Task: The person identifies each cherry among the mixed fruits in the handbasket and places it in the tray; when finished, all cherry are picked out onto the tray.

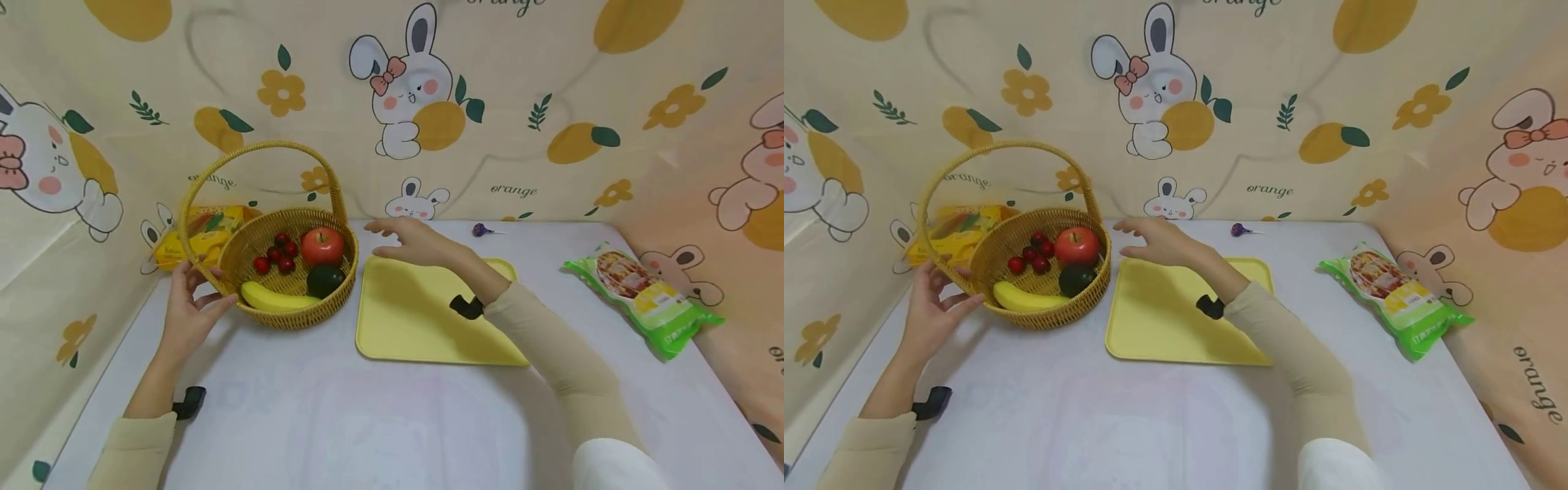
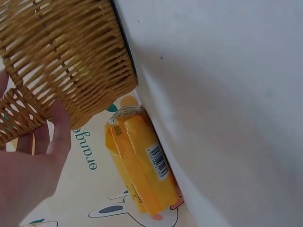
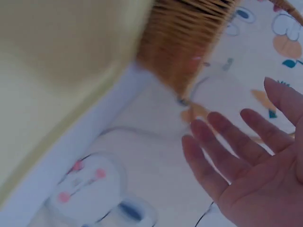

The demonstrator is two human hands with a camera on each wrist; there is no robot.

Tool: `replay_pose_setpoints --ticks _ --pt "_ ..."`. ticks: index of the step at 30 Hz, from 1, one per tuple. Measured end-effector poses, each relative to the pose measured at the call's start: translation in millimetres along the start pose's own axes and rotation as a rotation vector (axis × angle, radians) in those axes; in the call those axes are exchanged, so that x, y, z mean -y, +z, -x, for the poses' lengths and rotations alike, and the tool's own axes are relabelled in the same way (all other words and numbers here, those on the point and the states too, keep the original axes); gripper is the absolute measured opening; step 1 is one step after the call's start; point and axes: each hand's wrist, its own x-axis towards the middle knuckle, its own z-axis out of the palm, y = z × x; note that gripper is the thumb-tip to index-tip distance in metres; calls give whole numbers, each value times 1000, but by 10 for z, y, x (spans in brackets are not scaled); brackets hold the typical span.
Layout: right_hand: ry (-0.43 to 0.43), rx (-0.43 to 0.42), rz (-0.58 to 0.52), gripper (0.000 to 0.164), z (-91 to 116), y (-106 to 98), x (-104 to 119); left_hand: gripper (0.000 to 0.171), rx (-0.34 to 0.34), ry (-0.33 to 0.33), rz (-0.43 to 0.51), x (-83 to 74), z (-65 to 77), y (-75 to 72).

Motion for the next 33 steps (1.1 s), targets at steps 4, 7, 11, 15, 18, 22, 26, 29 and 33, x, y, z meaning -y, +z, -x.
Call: replay_pose_setpoints --ticks 4,7,11,15,18,22,26,29,33 --pt "-51 46 -107 53 -515 62 241 80 38 8 55 19 6 -27" --pt "-88 104 -159 57 -878 169 434 78 55 3 71 32 -19 -33" --pt "-57 224 -297 62 -1290 410 684 75 56 -2 45 47 -29 -38" --pt "38 308 -405 65 -1599 678 822 74 44 -2 21 56 11 -28" --pt "79 309 -420 61 -1730 819 842 74 41 -7 3 52 51 -13" --pt "124 300 -465 56 -1830 954 840 74 26 -27 19 56 96 -15" --pt "145 280 -515 52 -1888 1053 790 73 28 -7 56 68 105 -24" --pt "174 273 -495 50 -1913 1106 743 73 39 11 58 80 92 -21" --pt "176 307 -452 52 -1940 1165 699 73 32 3 46 79 71 -16"
